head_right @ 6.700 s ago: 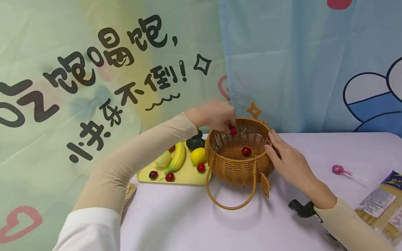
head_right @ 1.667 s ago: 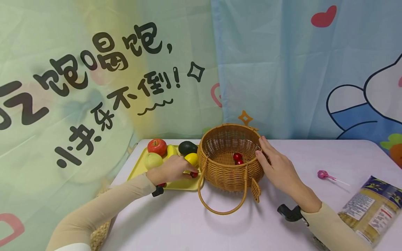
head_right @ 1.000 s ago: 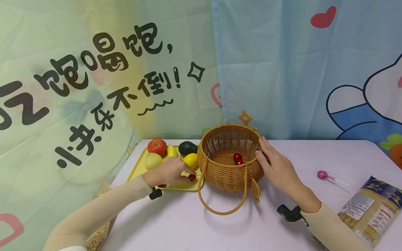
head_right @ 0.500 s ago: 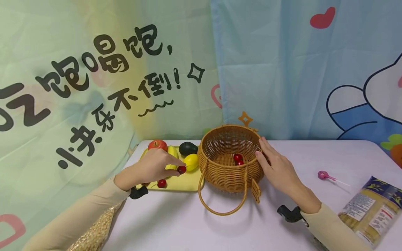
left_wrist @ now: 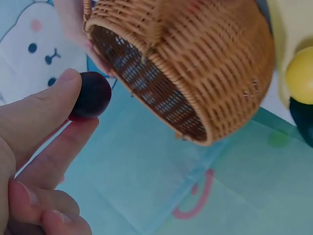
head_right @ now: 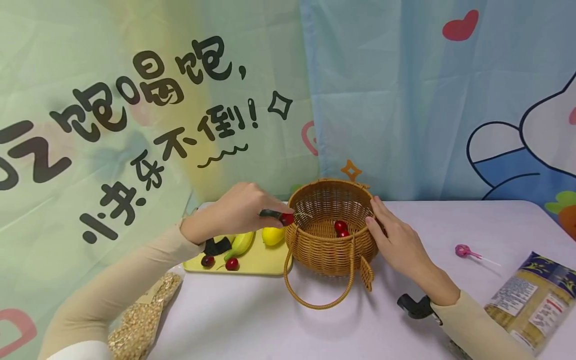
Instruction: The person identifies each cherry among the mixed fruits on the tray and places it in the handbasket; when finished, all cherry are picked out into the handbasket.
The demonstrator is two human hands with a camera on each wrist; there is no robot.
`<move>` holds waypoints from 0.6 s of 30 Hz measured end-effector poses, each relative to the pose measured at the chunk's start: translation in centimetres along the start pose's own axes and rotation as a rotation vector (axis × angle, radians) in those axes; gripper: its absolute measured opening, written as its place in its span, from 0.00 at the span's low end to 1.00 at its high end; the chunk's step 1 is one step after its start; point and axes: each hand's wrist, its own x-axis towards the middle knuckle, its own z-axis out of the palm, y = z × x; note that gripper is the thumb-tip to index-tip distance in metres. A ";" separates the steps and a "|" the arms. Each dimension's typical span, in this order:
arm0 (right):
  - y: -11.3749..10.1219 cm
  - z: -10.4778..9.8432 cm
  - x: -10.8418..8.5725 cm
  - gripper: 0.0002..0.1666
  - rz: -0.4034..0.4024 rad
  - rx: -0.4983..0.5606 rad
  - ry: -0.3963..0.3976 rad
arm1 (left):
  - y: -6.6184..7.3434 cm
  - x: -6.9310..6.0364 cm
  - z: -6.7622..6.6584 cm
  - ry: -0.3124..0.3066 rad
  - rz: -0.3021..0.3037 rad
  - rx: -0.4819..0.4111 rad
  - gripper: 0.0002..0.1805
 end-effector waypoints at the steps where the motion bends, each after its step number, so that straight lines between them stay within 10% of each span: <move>1: 0.0 0.0 0.0 0.37 0.000 -0.001 -0.001 | 0.1 0.9 -0.2 -0.027 0.005 0.005 0.18; 18: -0.2 -0.2 0.1 0.38 0.020 -0.017 -0.009 | 0.1 14.0 -0.2 -0.506 -0.007 0.018 0.16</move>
